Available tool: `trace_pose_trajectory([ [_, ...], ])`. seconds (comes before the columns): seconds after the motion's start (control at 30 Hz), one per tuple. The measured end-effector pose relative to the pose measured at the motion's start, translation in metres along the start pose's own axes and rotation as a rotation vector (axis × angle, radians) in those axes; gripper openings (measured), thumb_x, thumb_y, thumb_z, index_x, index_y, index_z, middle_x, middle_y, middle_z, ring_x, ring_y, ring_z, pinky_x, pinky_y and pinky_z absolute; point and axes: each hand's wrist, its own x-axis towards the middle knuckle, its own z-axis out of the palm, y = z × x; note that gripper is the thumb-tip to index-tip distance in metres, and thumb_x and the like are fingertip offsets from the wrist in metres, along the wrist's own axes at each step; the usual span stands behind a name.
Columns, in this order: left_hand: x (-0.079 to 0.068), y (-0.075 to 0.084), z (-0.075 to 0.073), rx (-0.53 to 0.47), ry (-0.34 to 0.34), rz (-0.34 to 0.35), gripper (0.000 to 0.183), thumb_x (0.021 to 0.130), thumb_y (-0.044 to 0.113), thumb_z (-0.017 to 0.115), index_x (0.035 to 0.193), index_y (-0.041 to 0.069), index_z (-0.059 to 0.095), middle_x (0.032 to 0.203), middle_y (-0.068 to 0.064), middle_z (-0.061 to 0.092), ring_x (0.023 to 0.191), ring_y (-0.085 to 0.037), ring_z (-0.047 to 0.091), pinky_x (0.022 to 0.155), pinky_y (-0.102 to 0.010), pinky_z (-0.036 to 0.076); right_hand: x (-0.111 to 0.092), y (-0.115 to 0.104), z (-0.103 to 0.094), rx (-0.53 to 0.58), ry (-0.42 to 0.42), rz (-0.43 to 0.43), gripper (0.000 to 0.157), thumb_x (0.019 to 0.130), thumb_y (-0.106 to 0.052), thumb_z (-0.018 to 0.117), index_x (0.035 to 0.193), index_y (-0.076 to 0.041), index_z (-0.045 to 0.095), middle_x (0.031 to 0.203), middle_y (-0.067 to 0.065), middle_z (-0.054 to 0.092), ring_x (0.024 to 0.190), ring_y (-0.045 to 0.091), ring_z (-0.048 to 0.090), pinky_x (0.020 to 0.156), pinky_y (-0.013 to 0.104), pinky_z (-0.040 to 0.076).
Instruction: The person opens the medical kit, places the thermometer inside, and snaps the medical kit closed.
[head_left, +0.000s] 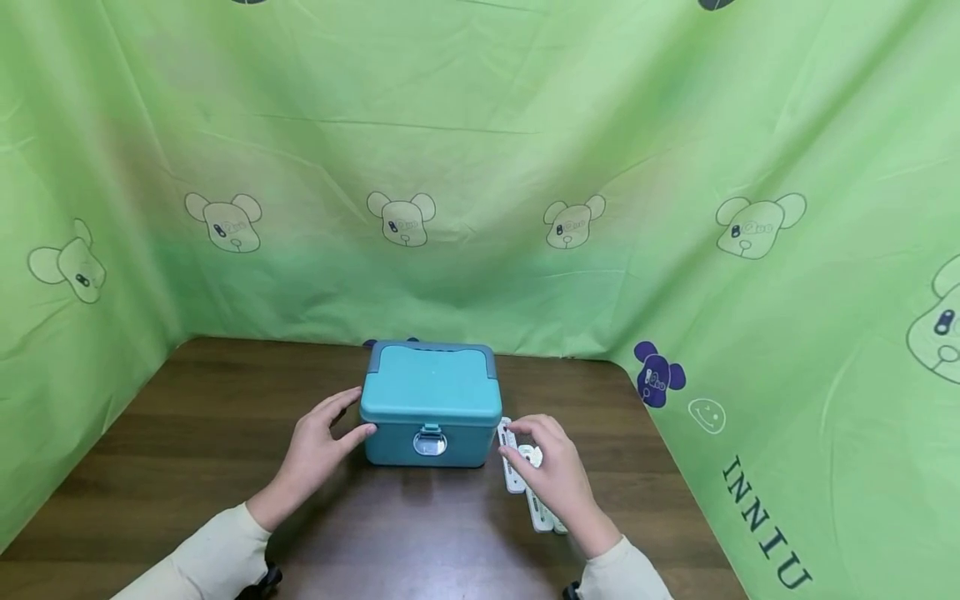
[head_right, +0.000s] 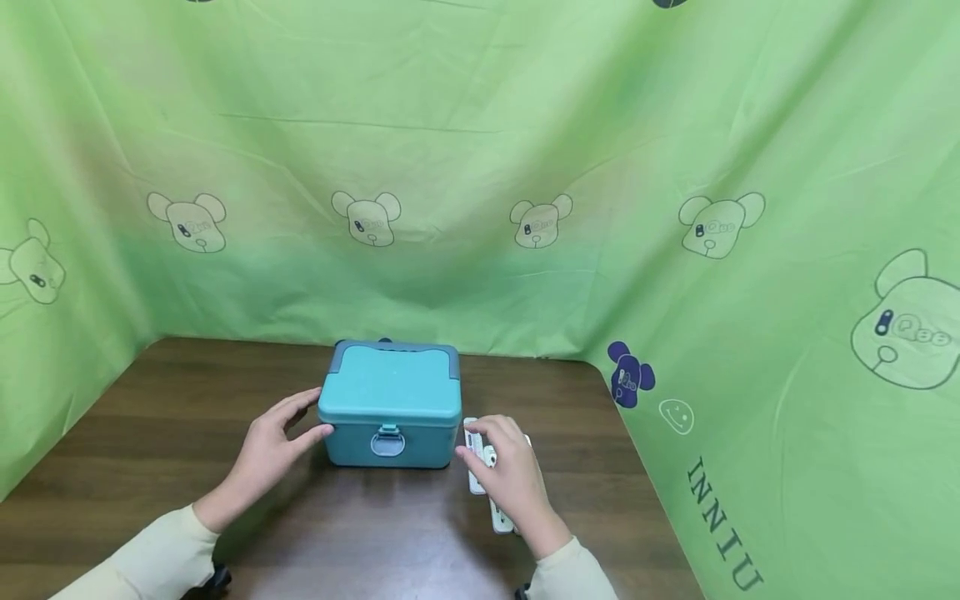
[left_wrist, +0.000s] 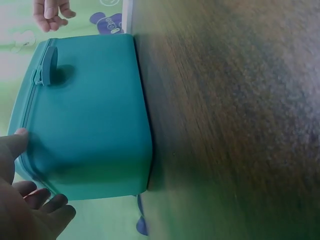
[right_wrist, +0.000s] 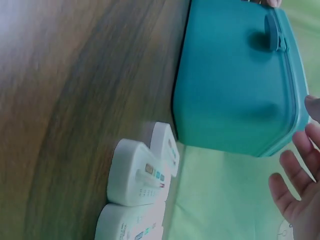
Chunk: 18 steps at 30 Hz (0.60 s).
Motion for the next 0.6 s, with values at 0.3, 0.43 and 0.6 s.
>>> trace_pose_trajectory([
  [0.3, 0.000, 0.001, 0.000, -0.043, -0.004, -0.003, 0.061, 0.087, 0.025, 0.084, 0.140, 0.007, 0.062, 0.141, -0.012, 0.062, 0.129, -0.033, 0.060, 0.102, -0.053, 0.052, 0.005, 0.007, 0.011, 0.045, -0.035, 0.188, 0.048, 0.083, -0.020, 0.088, 0.127, -0.010, 0.071, 0.123, 0.002, 0.070, 0.115, 0.020, 0.064, 0.096, 0.044, 0.056],
  [0.43, 0.001, 0.001, 0.002, -0.045, 0.005, 0.020, 0.059, 0.087, 0.023, 0.084, 0.139, 0.007, 0.063, 0.140, -0.011, 0.062, 0.129, -0.033, 0.060, 0.102, -0.052, 0.053, 0.007, 0.009, 0.016, 0.066, -0.031, 0.188, 0.050, 0.083, -0.019, 0.087, 0.129, -0.010, 0.071, 0.125, 0.004, 0.071, 0.117, 0.022, 0.065, 0.097, 0.046, 0.056],
  [0.6, 0.001, 0.001, 0.002, -0.042, 0.021, 0.025, 0.058, 0.087, 0.025, 0.084, 0.138, 0.007, 0.064, 0.140, -0.009, 0.062, 0.129, -0.031, 0.060, 0.102, -0.051, 0.053, 0.007, 0.010, 0.021, 0.071, 0.012, 0.160, 0.046, 0.084, -0.018, 0.087, 0.126, -0.011, 0.072, 0.124, 0.002, 0.072, 0.116, 0.020, 0.065, 0.093, 0.042, 0.058],
])
